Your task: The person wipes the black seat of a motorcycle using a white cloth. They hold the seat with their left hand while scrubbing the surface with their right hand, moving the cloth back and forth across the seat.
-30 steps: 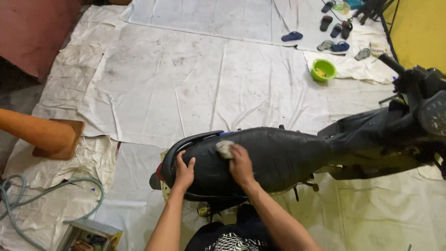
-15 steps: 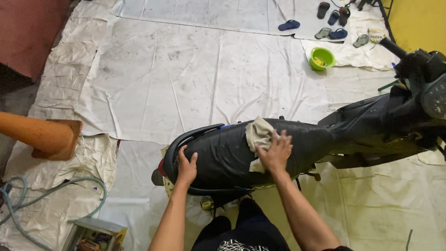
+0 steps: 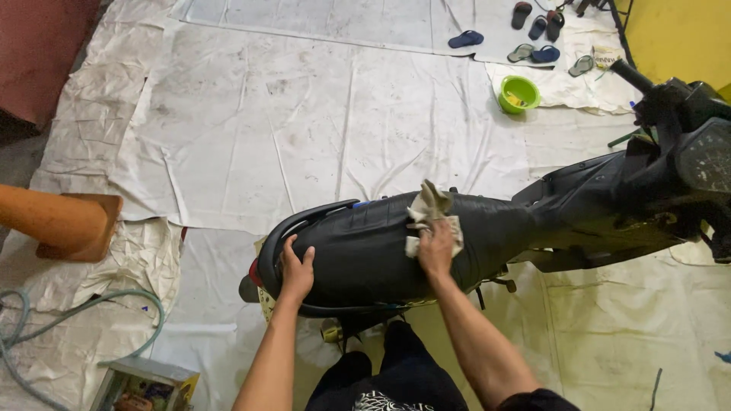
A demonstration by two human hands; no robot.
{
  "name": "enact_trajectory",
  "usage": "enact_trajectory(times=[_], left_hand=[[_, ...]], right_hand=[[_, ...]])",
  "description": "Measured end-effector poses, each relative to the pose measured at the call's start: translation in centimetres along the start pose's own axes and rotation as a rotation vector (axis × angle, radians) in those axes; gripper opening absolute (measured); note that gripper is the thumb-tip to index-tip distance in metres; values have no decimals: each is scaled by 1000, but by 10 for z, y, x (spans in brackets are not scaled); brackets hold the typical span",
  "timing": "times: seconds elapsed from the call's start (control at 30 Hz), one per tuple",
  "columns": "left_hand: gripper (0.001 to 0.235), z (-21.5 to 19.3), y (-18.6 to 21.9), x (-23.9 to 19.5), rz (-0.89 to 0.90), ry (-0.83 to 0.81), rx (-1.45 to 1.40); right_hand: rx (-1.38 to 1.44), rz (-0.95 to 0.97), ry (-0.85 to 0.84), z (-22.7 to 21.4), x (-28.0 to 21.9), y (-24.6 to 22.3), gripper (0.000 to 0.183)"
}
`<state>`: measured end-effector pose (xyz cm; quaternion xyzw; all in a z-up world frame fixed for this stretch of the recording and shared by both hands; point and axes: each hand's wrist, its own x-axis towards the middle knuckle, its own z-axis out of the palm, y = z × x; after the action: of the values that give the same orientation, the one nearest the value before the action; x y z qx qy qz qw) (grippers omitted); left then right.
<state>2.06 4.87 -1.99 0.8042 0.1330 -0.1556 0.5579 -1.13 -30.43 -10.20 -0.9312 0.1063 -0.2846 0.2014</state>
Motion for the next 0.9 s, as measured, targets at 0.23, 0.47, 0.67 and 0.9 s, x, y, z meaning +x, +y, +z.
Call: enact_trajectory(times=[0.23, 0.47, 0.67, 0.9], left_hand=[[59, 0, 3, 3, -7, -2, 36], [59, 0, 2, 4, 7, -8, 62], [58, 1, -4, 5, -17, -37, 8], [59, 2, -1, 7, 40, -10, 72]], right_hand=[[355, -78, -293, -79, 6, -80, 12], [240, 38, -140, -9, 14, -60, 56], [478, -355, -420, -86, -20, -195, 22], [20, -226, -211, -34, 5, -68, 5]])
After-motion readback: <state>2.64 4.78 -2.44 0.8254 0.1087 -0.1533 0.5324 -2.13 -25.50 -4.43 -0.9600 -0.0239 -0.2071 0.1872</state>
